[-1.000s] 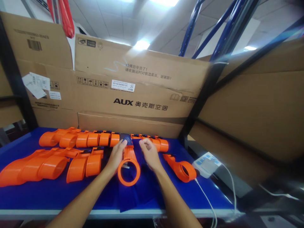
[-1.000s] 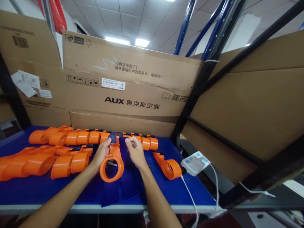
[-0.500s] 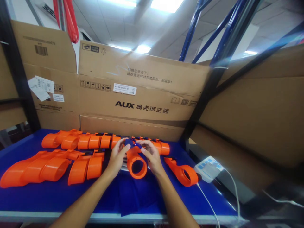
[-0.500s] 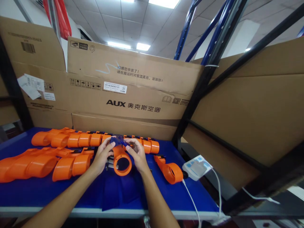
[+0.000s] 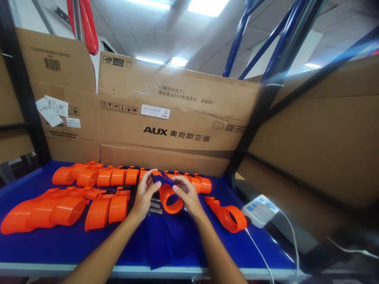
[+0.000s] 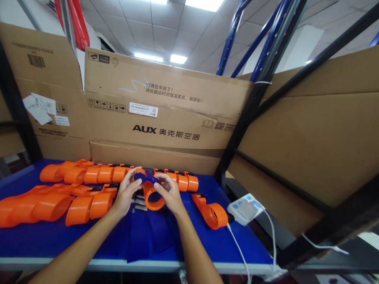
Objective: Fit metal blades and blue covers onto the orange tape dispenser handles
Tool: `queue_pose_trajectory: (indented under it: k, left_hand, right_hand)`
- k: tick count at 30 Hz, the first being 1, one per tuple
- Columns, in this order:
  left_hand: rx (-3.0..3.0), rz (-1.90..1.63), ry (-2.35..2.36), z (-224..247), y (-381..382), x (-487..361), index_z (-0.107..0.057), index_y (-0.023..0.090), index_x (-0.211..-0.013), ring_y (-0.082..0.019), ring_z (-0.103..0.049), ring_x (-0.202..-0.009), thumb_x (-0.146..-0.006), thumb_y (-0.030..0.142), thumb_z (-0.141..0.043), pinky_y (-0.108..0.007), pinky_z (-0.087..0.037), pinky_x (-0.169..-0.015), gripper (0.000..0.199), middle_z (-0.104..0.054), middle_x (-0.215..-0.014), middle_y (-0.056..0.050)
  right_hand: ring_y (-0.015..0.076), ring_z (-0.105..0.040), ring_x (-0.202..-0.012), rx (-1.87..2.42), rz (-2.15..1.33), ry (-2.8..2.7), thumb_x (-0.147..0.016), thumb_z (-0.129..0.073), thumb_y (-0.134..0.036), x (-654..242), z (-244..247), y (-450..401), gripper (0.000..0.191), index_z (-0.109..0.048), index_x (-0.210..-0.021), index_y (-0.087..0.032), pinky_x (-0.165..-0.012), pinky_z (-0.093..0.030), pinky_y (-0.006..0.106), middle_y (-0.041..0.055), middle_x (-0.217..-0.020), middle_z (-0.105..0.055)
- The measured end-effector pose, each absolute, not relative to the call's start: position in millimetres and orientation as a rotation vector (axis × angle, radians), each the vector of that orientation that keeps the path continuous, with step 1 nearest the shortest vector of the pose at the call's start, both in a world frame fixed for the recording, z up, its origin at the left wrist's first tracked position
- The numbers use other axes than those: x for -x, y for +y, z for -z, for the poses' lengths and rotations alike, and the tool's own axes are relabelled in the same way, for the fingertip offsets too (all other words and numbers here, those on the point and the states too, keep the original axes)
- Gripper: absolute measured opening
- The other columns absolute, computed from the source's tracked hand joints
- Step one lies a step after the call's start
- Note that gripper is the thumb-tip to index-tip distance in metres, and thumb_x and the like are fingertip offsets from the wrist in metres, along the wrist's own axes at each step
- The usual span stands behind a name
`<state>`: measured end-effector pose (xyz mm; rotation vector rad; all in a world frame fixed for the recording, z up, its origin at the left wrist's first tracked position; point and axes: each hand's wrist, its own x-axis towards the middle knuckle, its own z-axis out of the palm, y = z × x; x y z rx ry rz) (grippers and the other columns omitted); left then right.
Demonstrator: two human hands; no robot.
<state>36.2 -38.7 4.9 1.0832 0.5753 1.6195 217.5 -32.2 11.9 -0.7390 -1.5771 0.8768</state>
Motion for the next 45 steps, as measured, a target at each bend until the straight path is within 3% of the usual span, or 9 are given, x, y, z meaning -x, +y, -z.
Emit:
queue_pose_trajectory:
  k: [4,9,14,19,29,35,40,42,45]
  left_hand:
    - [-1.096,-1.612,0.499,-4,-39,-36,-0.059,0.025,-0.130,-0.028,-0.056,-0.129,-0.076,0.034,-0.077,-0.037,-0.046,-0.104,0.058,-0.062,-0.136,-0.009]
    - [-1.109,-1.599,0.513,-3,-38,-35,-0.057,0.023,-0.135,-0.029,-0.053,-0.132,-0.080,0.039,-0.075,-0.038,-0.042,-0.110,0.060,-0.061,-0.139,-0.009]
    - [-1.119,-1.630,0.561,-2,-35,-35,-0.055,0.024,-0.139,-0.030,-0.057,-0.128,-0.078,0.039,-0.079,-0.042,-0.042,-0.110,0.066,-0.063,-0.136,-0.010]
    - [-1.121,-1.700,0.646,0,-29,-35,-0.062,0.021,-0.126,-0.030,-0.065,-0.118,-0.075,0.036,-0.082,-0.045,-0.046,-0.106,0.057,-0.071,-0.123,-0.012]
    - [-1.234,-1.787,0.654,-2,-33,-32,-0.059,0.021,-0.108,-0.030,-0.068,-0.114,-0.076,0.033,-0.079,-0.047,-0.049,-0.102,0.039,-0.074,-0.116,-0.011]
    - [-1.229,-1.782,0.637,-2,-31,-31,-0.060,0.021,-0.104,-0.028,-0.068,-0.112,-0.075,0.032,-0.080,-0.044,-0.049,-0.102,0.037,-0.074,-0.113,-0.009]
    - [-1.126,-1.689,0.547,1,-31,-32,-0.061,0.021,-0.125,-0.027,-0.068,-0.110,-0.081,0.041,-0.074,-0.035,-0.054,-0.089,0.050,-0.069,-0.124,-0.012]
    - [-1.130,-1.636,0.470,1,-33,-33,-0.058,0.021,-0.133,-0.024,-0.071,-0.097,-0.081,0.041,-0.074,-0.031,-0.057,-0.075,0.057,-0.067,-0.125,-0.013]
    - [-1.145,-1.547,0.399,-1,-37,-35,-0.055,0.023,-0.137,-0.014,-0.066,-0.063,-0.077,0.034,-0.078,-0.029,-0.055,-0.058,0.066,-0.069,-0.119,-0.011]
  right_hand:
    - [0.0276,-0.061,-0.120,0.743,-0.887,-1.587,-0.086,-0.073,-0.042,-216,-15,-38,0.038,-0.064,-0.120,-0.027,-0.108,-0.044,0.046,0.0071,-0.123,-0.068]
    - [0.0284,-0.068,-0.109,0.792,-0.847,-1.722,-0.088,-0.071,-0.040,-213,-16,-43,0.038,-0.064,-0.121,-0.025,-0.099,-0.052,0.046,0.0077,-0.118,-0.071]
    - [0.0312,-0.066,-0.111,0.881,-0.339,-1.840,-0.078,-0.081,-0.040,-214,-16,-47,0.056,-0.062,-0.129,-0.024,-0.101,-0.051,0.051,0.0111,-0.122,-0.069]
    - [0.0290,-0.064,-0.105,0.858,0.006,-1.936,-0.077,-0.082,-0.039,-216,-16,-47,0.065,-0.058,-0.136,-0.026,-0.096,-0.054,0.049,0.0119,-0.116,-0.067]
    - [0.0276,-0.065,-0.094,0.807,0.135,-1.938,-0.077,-0.082,-0.039,-215,-15,-47,0.071,-0.054,-0.141,-0.028,-0.087,-0.057,0.046,0.0100,-0.107,-0.066]
    - [0.0280,-0.065,-0.099,0.801,0.120,-1.932,-0.077,-0.082,-0.039,-213,-14,-50,0.071,-0.055,-0.141,-0.028,-0.090,-0.056,0.047,0.0102,-0.111,-0.066]
    - [0.0292,-0.065,-0.109,0.840,-0.070,-1.818,-0.083,-0.075,-0.043,-213,-16,-49,0.060,-0.059,-0.139,-0.026,-0.099,-0.052,0.047,0.0114,-0.121,-0.067]
    - [0.0296,-0.066,-0.109,0.846,-0.279,-1.713,-0.089,-0.066,-0.048,-215,-16,-46,0.047,-0.067,-0.130,-0.024,-0.100,-0.051,0.047,0.0108,-0.119,-0.070]
    - [0.0292,-0.071,-0.087,0.853,-0.709,-1.538,-0.093,-0.054,-0.060,-217,-11,-40,0.048,-0.076,-0.104,-0.019,-0.084,-0.057,0.045,0.0082,-0.087,-0.076]
